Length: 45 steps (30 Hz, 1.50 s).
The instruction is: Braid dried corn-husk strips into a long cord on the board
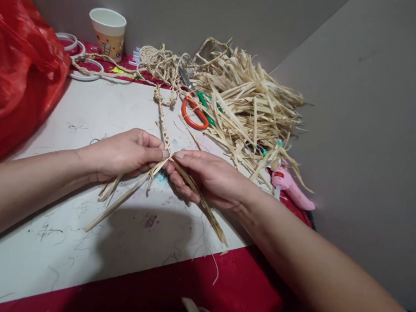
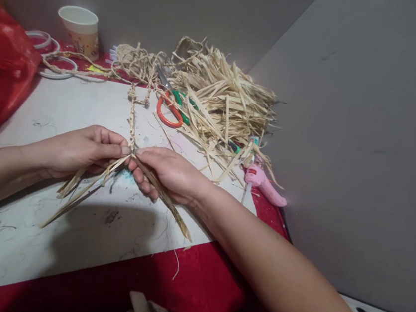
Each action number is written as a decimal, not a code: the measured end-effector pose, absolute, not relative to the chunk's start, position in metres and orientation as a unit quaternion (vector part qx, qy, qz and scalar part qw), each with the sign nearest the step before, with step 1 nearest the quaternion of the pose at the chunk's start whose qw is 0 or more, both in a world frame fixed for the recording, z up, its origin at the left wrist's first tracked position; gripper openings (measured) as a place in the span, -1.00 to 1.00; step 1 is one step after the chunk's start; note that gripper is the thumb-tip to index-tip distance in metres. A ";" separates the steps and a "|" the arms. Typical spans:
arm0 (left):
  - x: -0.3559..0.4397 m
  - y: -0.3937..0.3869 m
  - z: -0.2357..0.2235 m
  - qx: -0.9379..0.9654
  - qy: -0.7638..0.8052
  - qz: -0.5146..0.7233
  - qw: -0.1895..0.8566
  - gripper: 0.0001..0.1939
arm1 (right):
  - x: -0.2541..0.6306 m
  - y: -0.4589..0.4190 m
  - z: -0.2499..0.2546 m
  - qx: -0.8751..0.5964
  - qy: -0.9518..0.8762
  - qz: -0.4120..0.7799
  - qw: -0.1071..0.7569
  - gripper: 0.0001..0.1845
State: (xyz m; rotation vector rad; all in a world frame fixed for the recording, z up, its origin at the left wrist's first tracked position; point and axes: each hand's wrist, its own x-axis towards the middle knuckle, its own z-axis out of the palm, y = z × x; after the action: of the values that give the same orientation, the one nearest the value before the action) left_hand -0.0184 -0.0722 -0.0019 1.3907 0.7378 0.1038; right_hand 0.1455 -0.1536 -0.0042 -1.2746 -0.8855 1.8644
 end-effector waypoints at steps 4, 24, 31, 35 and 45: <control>-0.019 -0.072 -0.002 0.633 0.332 0.044 0.698 -0.78 | 0.149 -0.150 -0.007 -0.466 -0.346 0.741 0.338 -0.81; -0.025 -0.064 0.010 0.780 0.313 0.020 0.542 -0.80 | 0.134 -0.138 -0.005 -0.566 -0.370 0.657 0.333 -0.69; -0.022 -0.072 0.013 0.826 0.341 0.040 0.448 -0.71 | 0.129 -0.137 -0.008 -0.596 -0.378 0.627 0.329 -0.70; -0.019 -0.085 0.014 0.878 0.355 0.004 0.321 -0.75 | 0.127 -0.140 -0.007 -0.582 -0.343 0.655 0.340 -0.73; -0.028 -0.128 0.003 0.962 0.268 0.017 -0.045 -0.80 | 0.121 -0.148 -0.002 -0.547 -0.274 0.701 0.366 -0.63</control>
State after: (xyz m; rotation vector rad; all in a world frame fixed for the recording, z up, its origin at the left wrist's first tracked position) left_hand -0.0284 -0.1284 0.0032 3.1127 0.8654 0.0552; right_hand 0.1214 -0.1475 -0.0017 -1.4060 -0.7050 1.8020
